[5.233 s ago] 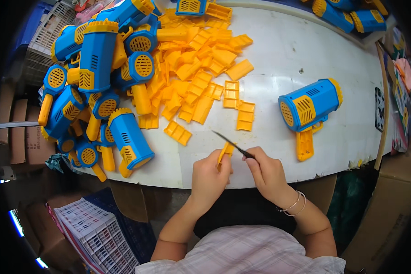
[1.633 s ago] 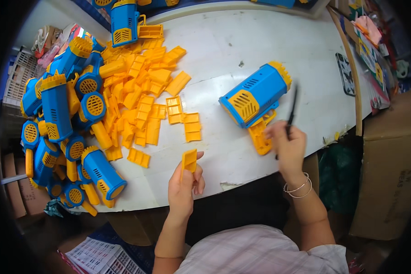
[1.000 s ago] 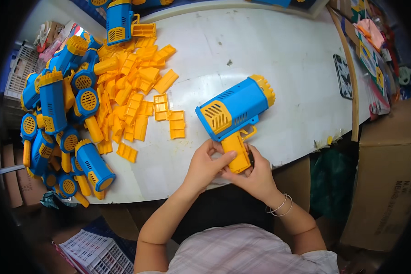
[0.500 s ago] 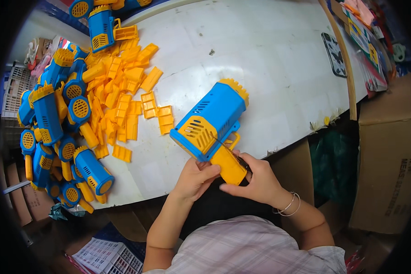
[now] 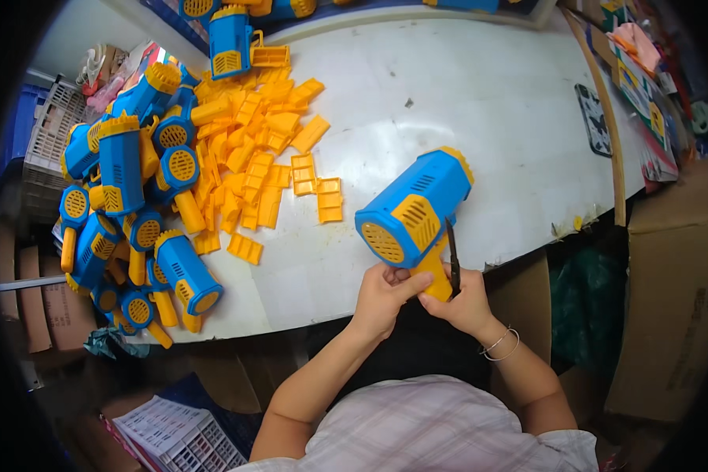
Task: Assembling blue and yellow toy bubble guns by trimming plastic parts and attaching components.
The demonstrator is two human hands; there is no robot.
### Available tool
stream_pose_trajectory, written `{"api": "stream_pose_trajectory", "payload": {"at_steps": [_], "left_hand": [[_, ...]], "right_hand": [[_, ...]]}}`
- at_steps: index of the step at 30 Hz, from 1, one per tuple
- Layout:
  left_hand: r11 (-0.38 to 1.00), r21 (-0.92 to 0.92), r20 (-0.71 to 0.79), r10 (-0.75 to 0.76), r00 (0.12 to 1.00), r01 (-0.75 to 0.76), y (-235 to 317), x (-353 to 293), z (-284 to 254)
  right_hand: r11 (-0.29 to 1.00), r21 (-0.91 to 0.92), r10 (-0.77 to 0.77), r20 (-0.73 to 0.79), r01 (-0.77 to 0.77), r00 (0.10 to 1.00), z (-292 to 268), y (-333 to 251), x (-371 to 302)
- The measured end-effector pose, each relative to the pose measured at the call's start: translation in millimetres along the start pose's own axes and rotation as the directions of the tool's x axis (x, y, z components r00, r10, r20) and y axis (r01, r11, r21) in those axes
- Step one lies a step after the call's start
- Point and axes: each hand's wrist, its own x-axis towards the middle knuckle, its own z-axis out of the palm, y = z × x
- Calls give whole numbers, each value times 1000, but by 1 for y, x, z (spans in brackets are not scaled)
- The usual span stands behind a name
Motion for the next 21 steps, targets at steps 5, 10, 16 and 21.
{"api": "stream_pose_trajectory", "payload": {"at_steps": [5, 10, 16, 21], "left_hand": [[948, -317, 133, 73, 988, -27, -2, -10, -18], [947, -300, 218, 183, 959, -113, 18, -20, -28], [969, -131, 121, 225, 967, -209, 57, -44, -50], [539, 735, -229, 769, 597, -411, 167, -85, -93]], "right_hand": [[988, 96, 111, 75, -118, 991, 14, -18, -4], [979, 183, 67, 116, -88, 991, 5, -22, -8], [962, 274, 18, -126, 17, 992, -8, -15, -10], [989, 138, 85, -175, -61, 981, -20, -5, 6]]}}
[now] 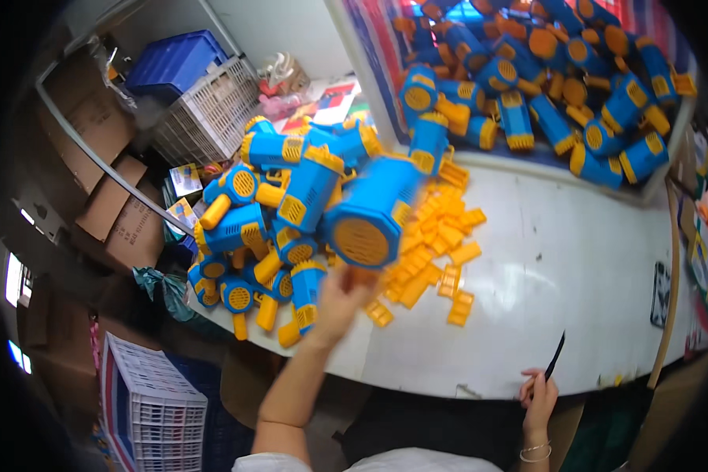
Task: Assembling blue and yellow toy bubble guns by trimming plastic parts and attaching components.
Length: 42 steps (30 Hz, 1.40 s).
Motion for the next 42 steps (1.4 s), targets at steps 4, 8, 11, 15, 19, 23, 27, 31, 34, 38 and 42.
{"api": "stream_pose_trajectory", "payload": {"at_steps": [4, 8, 11, 15, 19, 23, 27, 31, 34, 38, 42], "left_hand": [[443, 856, -134, 688, 713, -266, 31, 112, -76], [49, 999, -17, 628, 778, -18, 28, 216, -129], [-93, 990, 133, 330, 935, -108, 15, 271, -131], [38, 976, 205, 159, 966, -214, 12, 309, -127], [-208, 964, 220, 269, 938, -166, 24, 294, -61], [103, 818, 495, 376, 783, -566, 39, 293, 64], [-134, 752, 567, 631, 529, -646, -6, 349, 137], [-304, 817, 576, 447, 684, -490, -39, 362, 131], [-312, 686, 703, 520, 486, -657, -17, 308, 153], [-69, 295, 781, 592, 199, -953, 5, 174, 178], [195, 75, 778, 602, 180, -978, -25, 59, 181]], "right_hand": [[991, -132, 7, 16, -5, 1000, 13, -7, 24], [994, -113, 1, 50, 5, 999, 24, -9, 44], [996, -74, 47, 58, -42, 997, 25, -11, 56], [992, -117, 56, 87, -45, 995, 24, -13, 70], [986, -123, 126, 90, -114, 988, 29, -28, 84], [971, -12, 237, 133, -238, 962, 43, -33, 102], [991, -97, 107, 214, -88, 971, 57, -54, 107], [989, 56, 123, 213, -138, 969, 56, -61, 95], [981, 133, 113, 206, -142, 972, 50, -50, 91], [952, 271, 90, 198, -143, 976, 53, -69, 106], [806, 502, 134, 361, -313, 923, 45, -55, 105]]}}
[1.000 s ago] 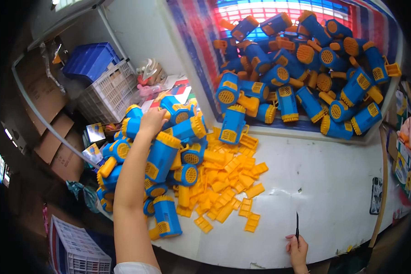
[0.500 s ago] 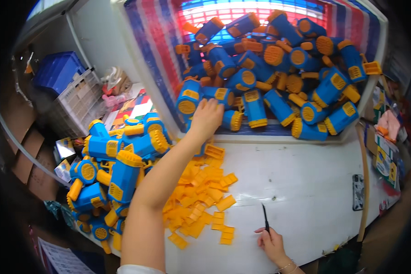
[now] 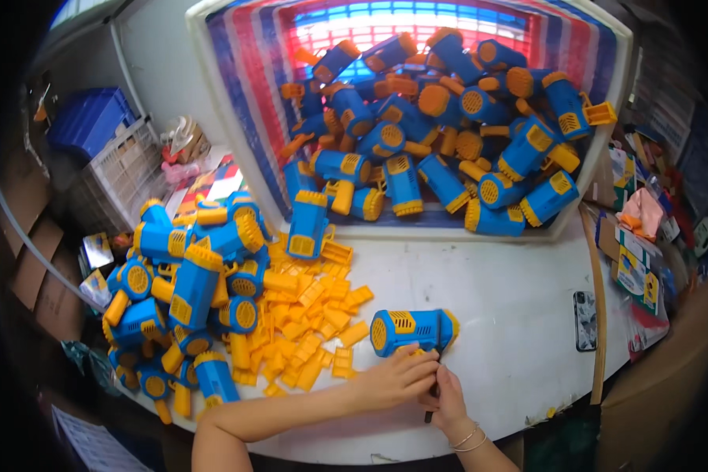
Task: Assembling blue and yellow toy bubble guns by trimming plastic parts and attaching components.
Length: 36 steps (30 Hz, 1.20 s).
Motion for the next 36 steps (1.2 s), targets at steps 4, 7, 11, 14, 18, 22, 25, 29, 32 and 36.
{"api": "stream_pose_trajectory", "payload": {"at_steps": [4, 7, 11, 14, 18, 22, 25, 29, 32, 36], "left_hand": [[291, -903, 127, -520, 844, 315, 60, -24, 0], [170, -828, 209, -790, 576, 534, 28, -49, -4], [519, -152, -330, -829, 452, 841, -57, -90, -2], [518, -29, -310, -818, 485, 855, -76, -85, 7], [394, 182, -158, -893, 422, 901, -74, -78, 12], [508, 182, -44, -851, 523, 842, -57, -103, -6], [602, 105, -398, -703, 589, 791, -18, -96, -32], [4, -786, 270, -897, 349, 619, 53, -101, -40], [-287, -823, 428, -881, 203, 489, 71, -99, -41], [-572, -816, 562, -818, 119, -79, 91, -99, -21]], "right_hand": [[995, -99, -35, -126, 23, 991, -4, 2, -12], [907, -414, -146, -149, 73, 978, -12, 4, -17], [832, -547, -198, -149, 87, 969, -20, 20, -17], [700, -696, -327, -107, 164, 939, -20, 28, -24], [487, -871, -539, -239, 67, 808, 1, 10, -42], [461, -828, -552, 13, 318, 834, 9, 14, -48], [663, -738, -246, -59, 123, 967, 30, 13, -56], [296, -809, -508, 316, 507, 801, 56, 26, -24], [634, -769, -41, 69, 80, 997, 72, 27, -20], [838, -543, -111, -76, 52, 991, 69, 67, -30]]}}
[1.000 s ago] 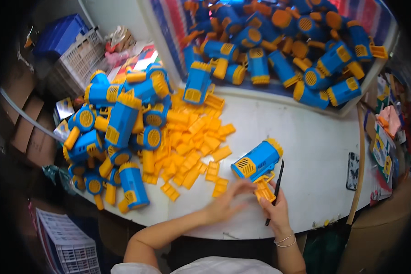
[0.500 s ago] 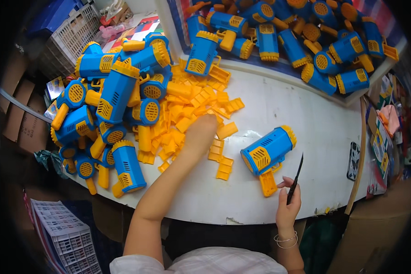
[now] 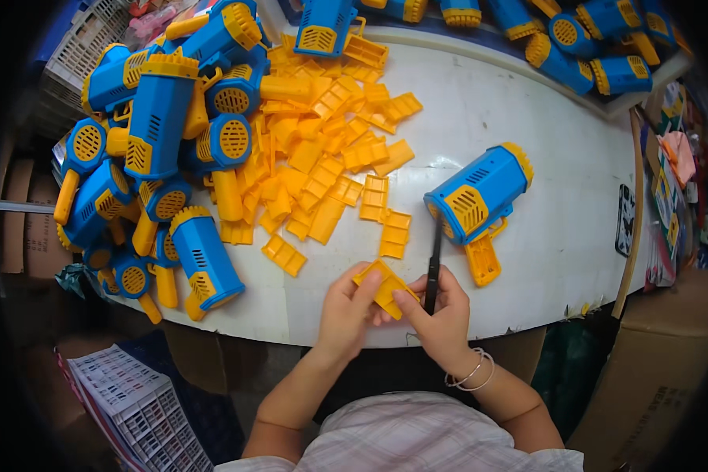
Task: Assembling blue and yellow toy bubble guns by trimming plastic parts and attaching components.
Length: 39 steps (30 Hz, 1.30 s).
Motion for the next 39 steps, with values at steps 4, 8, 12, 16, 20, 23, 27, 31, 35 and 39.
{"api": "stream_pose_trajectory", "payload": {"at_steps": [4, 8, 12, 16, 20, 23, 27, 31, 35, 39], "left_hand": [[941, 259, -61, 239, 969, -216, -23, -2, 6], [994, 111, -27, -3, 1000, 6, 0, -3, -8], [972, 198, -3, -128, 992, 126, 2, -8, -7], [965, 217, -71, -133, 989, 145, -4, -10, -11], [977, 126, -49, -165, 985, 170, -12, -19, -18], [976, 213, -4, -53, 999, 52, -11, -22, -22], [997, 33, -11, -63, 998, 64, -14, -23, -29], [989, -63, 127, -127, 984, 136, -7, -23, -27], [998, -18, 97, -66, 993, 68, -5, -20, -18], [993, -39, 103, -104, 989, 108, -4, -22, -19]], "right_hand": [[999, 37, 13, -37, -12, 999, 2, 13, -7], [906, -353, -178, 183, 234, 967, -26, 2, -4], [699, -599, -193, 368, 391, 910, -32, -11, 2], [607, -660, -155, 447, 442, 881, -31, -12, 4], [521, -718, -69, 504, 462, 861, -28, -18, 2], [486, -738, -69, 502, 468, 862, -25, -22, 4], [611, -672, -106, 454, 419, 884, -26, -24, -1], [499, -759, -117, 418, 418, 901, -28, -8, 8], [543, -705, -62, 508, 456, 859, -21, -23, -1], [567, -735, -102, 385, 372, 917, -36, -18, 10]]}}
